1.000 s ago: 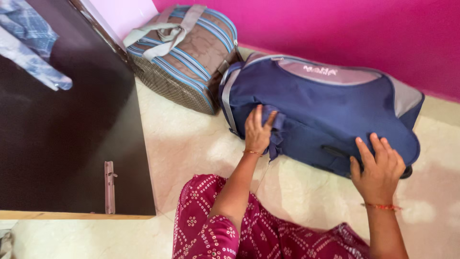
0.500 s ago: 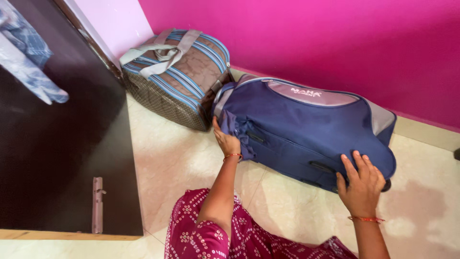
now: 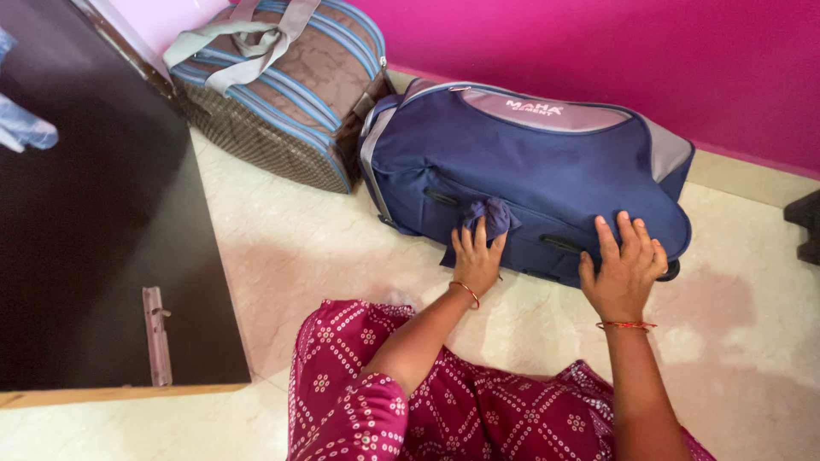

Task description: The person sits on the floor and wipes the exterior of a blue duffel bag with a dark cloth. They repeatedly rub and smooth the bag's surface, turning it to access different sides and seams.

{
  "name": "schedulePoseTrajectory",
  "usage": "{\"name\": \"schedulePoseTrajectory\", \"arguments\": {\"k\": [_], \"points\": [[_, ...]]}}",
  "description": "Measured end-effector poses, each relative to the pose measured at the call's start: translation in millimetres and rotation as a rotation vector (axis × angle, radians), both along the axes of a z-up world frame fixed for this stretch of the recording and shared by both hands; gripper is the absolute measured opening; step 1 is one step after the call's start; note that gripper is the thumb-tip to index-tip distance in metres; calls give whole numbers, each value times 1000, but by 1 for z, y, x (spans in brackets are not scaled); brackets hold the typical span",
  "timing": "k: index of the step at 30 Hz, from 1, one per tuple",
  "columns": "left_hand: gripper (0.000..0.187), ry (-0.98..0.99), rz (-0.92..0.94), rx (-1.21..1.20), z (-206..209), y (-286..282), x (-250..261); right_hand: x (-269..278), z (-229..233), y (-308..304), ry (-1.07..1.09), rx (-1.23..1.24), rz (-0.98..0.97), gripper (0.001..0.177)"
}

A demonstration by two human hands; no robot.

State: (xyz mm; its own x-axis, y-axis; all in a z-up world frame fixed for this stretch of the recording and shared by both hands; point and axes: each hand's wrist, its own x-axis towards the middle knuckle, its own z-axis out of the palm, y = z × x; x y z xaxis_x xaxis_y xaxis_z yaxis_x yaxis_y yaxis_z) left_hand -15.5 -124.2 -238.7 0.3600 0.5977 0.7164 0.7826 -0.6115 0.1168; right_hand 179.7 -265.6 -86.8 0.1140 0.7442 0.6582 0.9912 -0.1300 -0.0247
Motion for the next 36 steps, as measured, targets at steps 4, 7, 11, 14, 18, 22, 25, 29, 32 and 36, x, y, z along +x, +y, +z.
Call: {"name": "schedulePoseTrajectory", "arguments": {"k": [4, 7, 11, 14, 18, 22, 25, 29, 32, 36], "points": [[39, -104, 167, -258, 0, 21, -19, 5, -5, -5, -24, -10, 12, 64], [45, -304, 450, -430, 16, 37, -37, 6, -8, -6, -30, -4, 14, 64], [83, -861, 631, -515, 37, 83, -76, 11, -10, -1, -61, 1, 19, 63], [86, -933, 559, -302, 26, 138, -124, 15, -16, -4, -62, 3, 22, 62], [74, -737, 404, -474, -26, 181, -166, 17, -19, 2, -75, 0, 25, 58], [57, -877, 695, -496, -77, 176, -146, 16, -19, 1, -65, 3, 23, 58], [40, -920, 796, -739, -98, 148, -104, 13, -15, -1, -54, -7, 22, 58], [37, -1186, 356, -1235, -117, 88, -22, 11, -13, 3, -19, 17, 42, 65], [36, -1409, -56, -1676, -121, 25, 36, 7, -10, 1, 7, -1, 40, 68], [37, -1335, -562, -2087, -87, -41, 97, 3, -1, -3, 53, -25, 47, 72]]}}
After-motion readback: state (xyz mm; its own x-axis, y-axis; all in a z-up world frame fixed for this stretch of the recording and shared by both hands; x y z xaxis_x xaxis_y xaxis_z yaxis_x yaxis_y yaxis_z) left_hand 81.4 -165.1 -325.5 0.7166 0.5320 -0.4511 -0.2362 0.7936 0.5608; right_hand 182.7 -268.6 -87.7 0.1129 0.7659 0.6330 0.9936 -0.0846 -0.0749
